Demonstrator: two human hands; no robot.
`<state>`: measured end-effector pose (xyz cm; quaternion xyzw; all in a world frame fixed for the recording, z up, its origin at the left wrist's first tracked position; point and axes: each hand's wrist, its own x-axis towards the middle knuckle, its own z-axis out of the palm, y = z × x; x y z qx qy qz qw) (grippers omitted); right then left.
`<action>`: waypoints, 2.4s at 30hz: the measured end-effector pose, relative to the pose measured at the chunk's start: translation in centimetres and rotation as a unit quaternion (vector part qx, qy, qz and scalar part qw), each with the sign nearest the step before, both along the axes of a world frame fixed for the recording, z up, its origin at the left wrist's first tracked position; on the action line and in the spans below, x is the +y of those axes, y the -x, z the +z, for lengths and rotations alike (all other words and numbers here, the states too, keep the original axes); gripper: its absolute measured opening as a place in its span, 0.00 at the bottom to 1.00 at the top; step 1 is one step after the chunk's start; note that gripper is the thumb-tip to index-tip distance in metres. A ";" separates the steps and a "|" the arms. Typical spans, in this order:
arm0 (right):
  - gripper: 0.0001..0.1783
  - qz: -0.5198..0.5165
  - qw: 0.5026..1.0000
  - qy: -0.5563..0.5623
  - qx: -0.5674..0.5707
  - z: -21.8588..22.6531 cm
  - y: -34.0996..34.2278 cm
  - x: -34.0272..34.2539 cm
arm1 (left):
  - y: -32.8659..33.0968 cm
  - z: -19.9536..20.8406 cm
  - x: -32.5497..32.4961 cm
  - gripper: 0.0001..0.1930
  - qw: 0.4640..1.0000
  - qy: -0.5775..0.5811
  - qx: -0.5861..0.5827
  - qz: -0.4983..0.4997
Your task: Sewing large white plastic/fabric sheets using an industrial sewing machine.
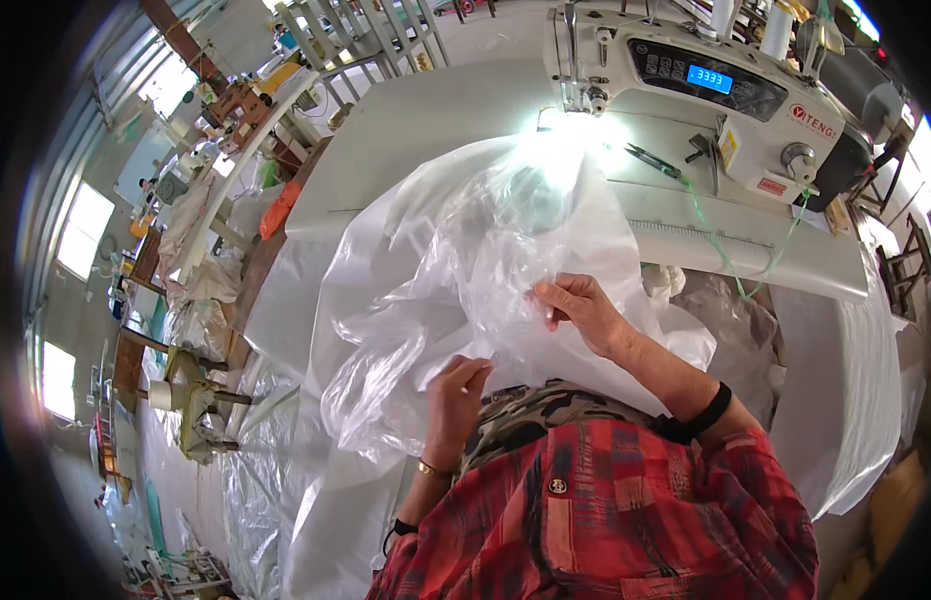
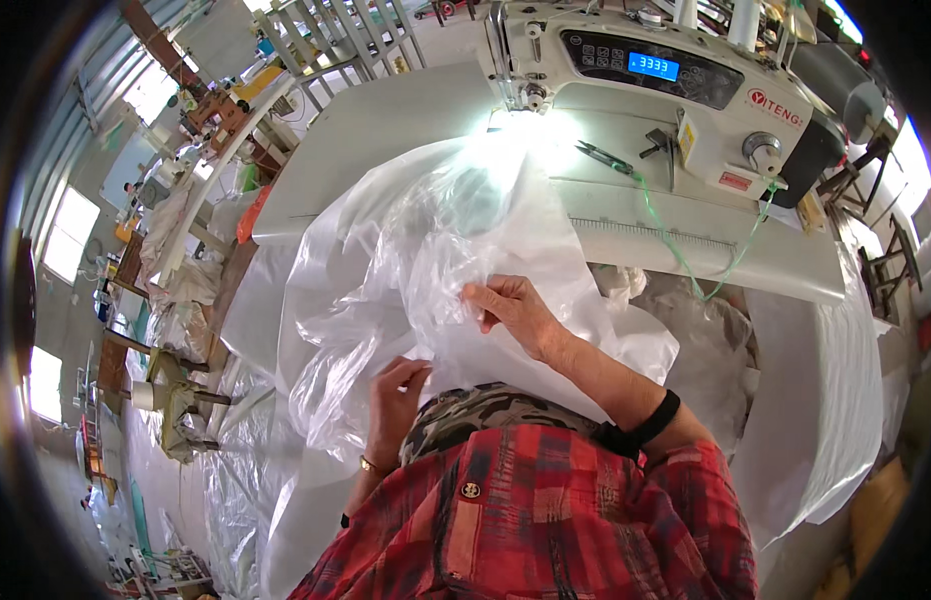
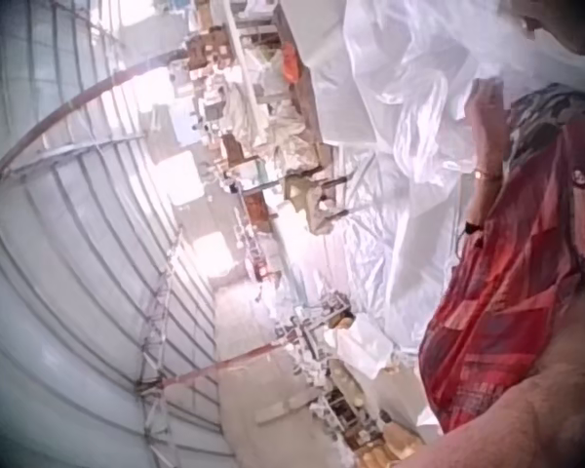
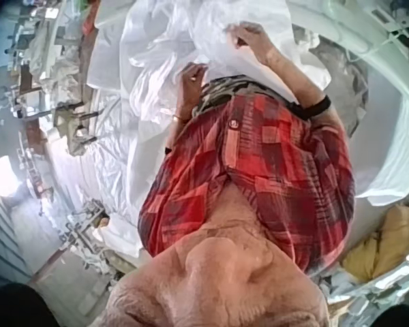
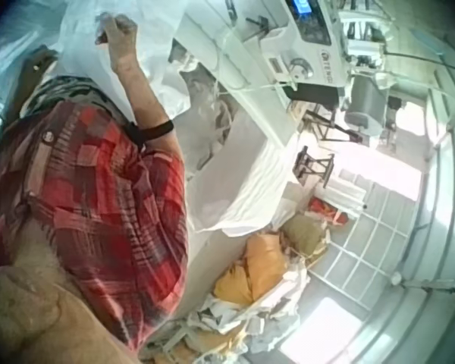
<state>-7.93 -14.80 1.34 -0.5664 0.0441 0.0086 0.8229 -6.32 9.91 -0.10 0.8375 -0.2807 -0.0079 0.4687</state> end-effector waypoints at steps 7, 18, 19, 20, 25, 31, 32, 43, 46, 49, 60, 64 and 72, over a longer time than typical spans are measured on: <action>0.14 -0.023 0.995 0.098 -0.022 0.7 -0.3 -1.8 | -1.7 4.8 7.7 0.07 0.946 0.263 -0.020 0.187; 0.17 -0.047 0.981 0.186 -0.020 1.3 -0.4 0.3 | -0.4 4.8 -3.9 0.18 0.993 0.013 -0.117 -0.003; 0.17 -0.052 0.980 0.189 -0.021 1.6 -0.3 0.0 | -1.1 5.3 -3.9 0.11 0.990 0.022 -0.141 -0.013; 0.20 -0.041 0.992 0.118 -0.026 1.9 -0.2 -0.3 | -1.0 5.8 -3.4 0.04 0.990 0.065 -0.123 0.004; 0.25 -0.006 0.999 -0.044 0.018 2.6 -1.3 -1.0 | 0.6 8.6 1.9 0.04 0.987 0.031 -0.157 0.024; 0.16 -0.006 0.996 -0.058 0.074 2.8 -2.4 -1.4 | 1.4 9.2 12.5 0.04 0.959 0.084 -0.193 0.192; 0.14 -0.015 0.995 -0.068 0.073 2.7 -2.4 -1.4 | 1.2 9.1 15.0 0.06 0.952 0.104 -0.191 0.216; 0.13 -0.134 0.978 -0.149 -0.049 1.6 -1.9 -1.5 | 2.5 6.5 49.0 0.09 0.838 0.048 -0.140 0.525; 0.11 -0.141 0.970 -0.171 -0.098 1.0 -1.4 -2.4 | 6.1 6.2 57.9 0.10 0.772 -0.117 -0.136 0.610; 0.12 -0.175 0.964 -0.174 -0.102 -0.1 -0.9 -3.1 | 9.2 6.0 64.1 0.14 0.534 -0.369 -0.085 0.756; 0.18 -0.138 0.978 -0.153 -0.035 -0.7 2.7 0.2 | 2.8 11.0 64.6 0.26 0.815 -0.263 0.026 0.516; 0.22 -0.012 0.999 -0.029 0.024 -1.0 3.8 2.0 | -6.8 19.4 48.5 0.32 0.736 -0.561 -0.044 0.377; 0.15 0.146 0.975 -0.117 0.118 -2.2 5.3 3.4 | -1.5 20.1 7.1 0.18 0.857 -0.347 -0.272 -0.266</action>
